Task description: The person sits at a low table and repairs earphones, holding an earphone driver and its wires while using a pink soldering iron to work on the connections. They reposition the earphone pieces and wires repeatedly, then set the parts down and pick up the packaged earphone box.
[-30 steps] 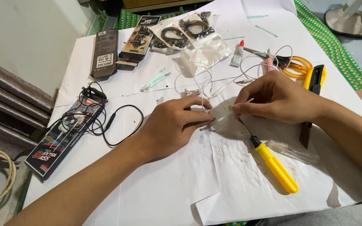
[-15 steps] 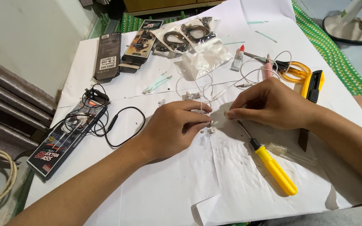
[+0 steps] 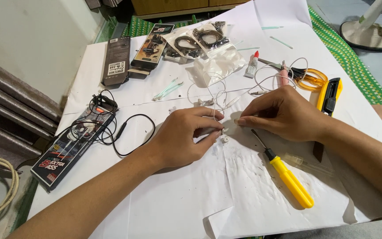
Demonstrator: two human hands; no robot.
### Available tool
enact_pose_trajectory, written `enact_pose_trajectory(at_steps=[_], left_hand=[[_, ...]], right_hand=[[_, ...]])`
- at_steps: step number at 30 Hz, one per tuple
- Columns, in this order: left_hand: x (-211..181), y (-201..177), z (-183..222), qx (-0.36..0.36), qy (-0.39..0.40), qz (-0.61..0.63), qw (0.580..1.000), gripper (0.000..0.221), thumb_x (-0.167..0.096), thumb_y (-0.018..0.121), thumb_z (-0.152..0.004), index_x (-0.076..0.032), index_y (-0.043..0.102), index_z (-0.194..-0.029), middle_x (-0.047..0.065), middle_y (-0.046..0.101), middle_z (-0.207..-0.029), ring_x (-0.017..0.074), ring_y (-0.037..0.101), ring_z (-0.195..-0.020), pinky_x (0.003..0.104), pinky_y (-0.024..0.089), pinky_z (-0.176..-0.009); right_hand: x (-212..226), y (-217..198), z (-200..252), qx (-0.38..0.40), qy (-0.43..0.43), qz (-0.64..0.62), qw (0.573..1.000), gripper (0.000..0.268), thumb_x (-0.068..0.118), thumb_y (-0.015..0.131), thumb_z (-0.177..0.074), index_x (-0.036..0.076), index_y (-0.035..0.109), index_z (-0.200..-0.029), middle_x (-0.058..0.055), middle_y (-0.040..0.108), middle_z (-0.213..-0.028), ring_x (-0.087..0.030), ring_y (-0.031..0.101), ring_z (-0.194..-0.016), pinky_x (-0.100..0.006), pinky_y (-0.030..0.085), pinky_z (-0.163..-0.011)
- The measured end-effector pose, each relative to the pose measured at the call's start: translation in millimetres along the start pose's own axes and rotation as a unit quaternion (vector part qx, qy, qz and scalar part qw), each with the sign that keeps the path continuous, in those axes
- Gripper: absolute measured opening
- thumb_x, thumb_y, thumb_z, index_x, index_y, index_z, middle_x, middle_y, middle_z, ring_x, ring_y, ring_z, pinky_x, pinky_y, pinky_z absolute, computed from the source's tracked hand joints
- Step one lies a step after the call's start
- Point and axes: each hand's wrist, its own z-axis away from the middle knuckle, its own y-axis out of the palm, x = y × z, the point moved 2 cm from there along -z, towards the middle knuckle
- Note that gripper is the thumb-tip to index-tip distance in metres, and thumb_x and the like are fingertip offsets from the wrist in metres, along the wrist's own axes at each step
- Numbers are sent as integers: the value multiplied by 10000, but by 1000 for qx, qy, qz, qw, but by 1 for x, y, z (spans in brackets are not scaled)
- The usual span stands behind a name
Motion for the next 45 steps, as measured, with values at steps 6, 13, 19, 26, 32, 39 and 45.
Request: enact_pose_trajectory(at_steps=[6,13,19,26,32,39,45], left_hand=[[-2,-1,0,3,2,1,1000,159,-98,744,-851,-41,770,-997,161,755,-1081,268,736,-667,313,571,-514],[-2,-1,0,-2,9,-2,1000,107,-97,729,-904,-58,765,-996,134,759,-1065,230,729,-658,292,580,-559],[-1,-1,2,-6,20,0,1000,101,-93,709,-929,-42,755,-1003,144,758,-1039,295,766,-792,319,604,-658],[2,0,2,-5,26,5,1000,107,-79,679,-951,-40,743,-1027,139,758,-1054,311,763,-928,366,603,-802],[1,-1,2,-4,30,8,1000,107,-83,681,-953,-29,738,-1024,141,759,-1036,313,756,-979,383,595,-848],[-1,-2,2,-3,39,-5,999,106,-93,692,-949,-28,735,-1021,137,757,-1037,310,754,-977,382,594,-847],[-5,-3,2,-2,41,-16,999,108,-84,699,-941,-22,736,-1021,142,759,-1032,305,758,-970,374,596,-838]], right_hand=[[-1,2,0,-10,-10,-15,1000,120,165,792,-856,95,888,-871,-120,704,-496,-120,573,-456,-221,439,-429],[2,3,2,-20,-15,-15,1000,119,172,789,-850,91,874,-834,-106,651,-429,-118,544,-406,-223,411,-394],[2,2,2,-18,-8,-19,1000,131,165,786,-852,65,866,-823,-118,657,-432,-119,541,-396,-216,407,-391],[1,1,2,-6,-9,-42,999,117,146,798,-839,65,882,-839,-130,675,-453,-110,518,-403,-221,396,-397],[1,-1,1,-3,-14,-53,999,125,153,791,-852,69,883,-845,-130,698,-480,-103,519,-413,-211,397,-398],[4,1,3,-8,-8,-49,999,140,144,775,-863,77,887,-811,-125,737,-516,-115,562,-456,-246,438,-418],[2,1,2,-4,-4,-45,999,163,141,753,-874,69,885,-810,-133,773,-556,-126,600,-475,-242,455,-445]])
